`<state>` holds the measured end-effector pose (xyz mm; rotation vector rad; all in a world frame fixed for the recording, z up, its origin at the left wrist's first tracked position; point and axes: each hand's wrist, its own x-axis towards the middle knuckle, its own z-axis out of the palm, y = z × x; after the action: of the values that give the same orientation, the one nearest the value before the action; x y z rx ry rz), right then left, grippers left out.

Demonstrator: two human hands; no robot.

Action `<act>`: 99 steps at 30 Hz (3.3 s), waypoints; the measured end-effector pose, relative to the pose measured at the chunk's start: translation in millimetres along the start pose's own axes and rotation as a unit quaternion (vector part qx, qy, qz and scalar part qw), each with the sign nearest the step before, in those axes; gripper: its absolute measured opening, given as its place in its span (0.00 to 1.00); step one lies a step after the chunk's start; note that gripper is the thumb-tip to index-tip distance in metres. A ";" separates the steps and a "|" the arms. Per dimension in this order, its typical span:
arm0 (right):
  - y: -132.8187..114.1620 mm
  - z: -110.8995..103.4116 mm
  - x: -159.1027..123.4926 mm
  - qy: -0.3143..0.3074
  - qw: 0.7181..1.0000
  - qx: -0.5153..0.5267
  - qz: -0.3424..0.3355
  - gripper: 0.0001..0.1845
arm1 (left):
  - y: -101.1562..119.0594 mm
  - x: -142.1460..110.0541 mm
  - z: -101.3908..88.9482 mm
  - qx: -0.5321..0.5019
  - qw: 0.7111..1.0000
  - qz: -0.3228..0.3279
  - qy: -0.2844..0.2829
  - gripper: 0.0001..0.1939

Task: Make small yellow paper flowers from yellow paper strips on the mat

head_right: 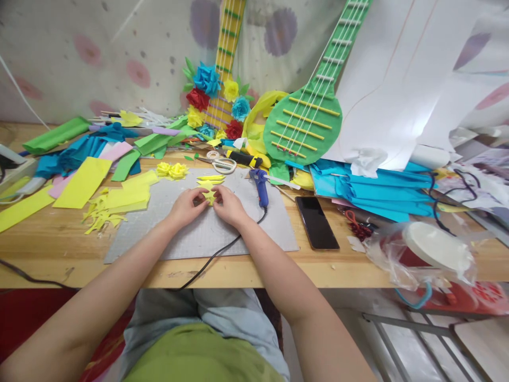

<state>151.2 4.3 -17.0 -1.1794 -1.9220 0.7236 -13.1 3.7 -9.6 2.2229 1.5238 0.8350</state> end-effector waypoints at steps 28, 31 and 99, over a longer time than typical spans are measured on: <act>-3.4 3.7 0.2 -0.007 0.998 -0.060 -0.001 0.19 | 6.7 2.3 0.6 0.040 0.999 -0.032 0.001 0.05; -5.1 1.2 -1.0 -0.018 0.998 -0.052 -0.002 0.19 | 8.3 1.5 -0.1 0.050 0.999 -0.013 -0.005 0.04; -12.4 12.1 -3.2 -0.008 0.990 -0.139 0.011 0.17 | 5.9 0.6 0.0 0.110 0.993 -0.032 -0.020 0.08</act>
<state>136.1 -4.7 -15.2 -1.3667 -2.0739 0.4875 -8.6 2.0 -6.1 2.3125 1.7303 0.6255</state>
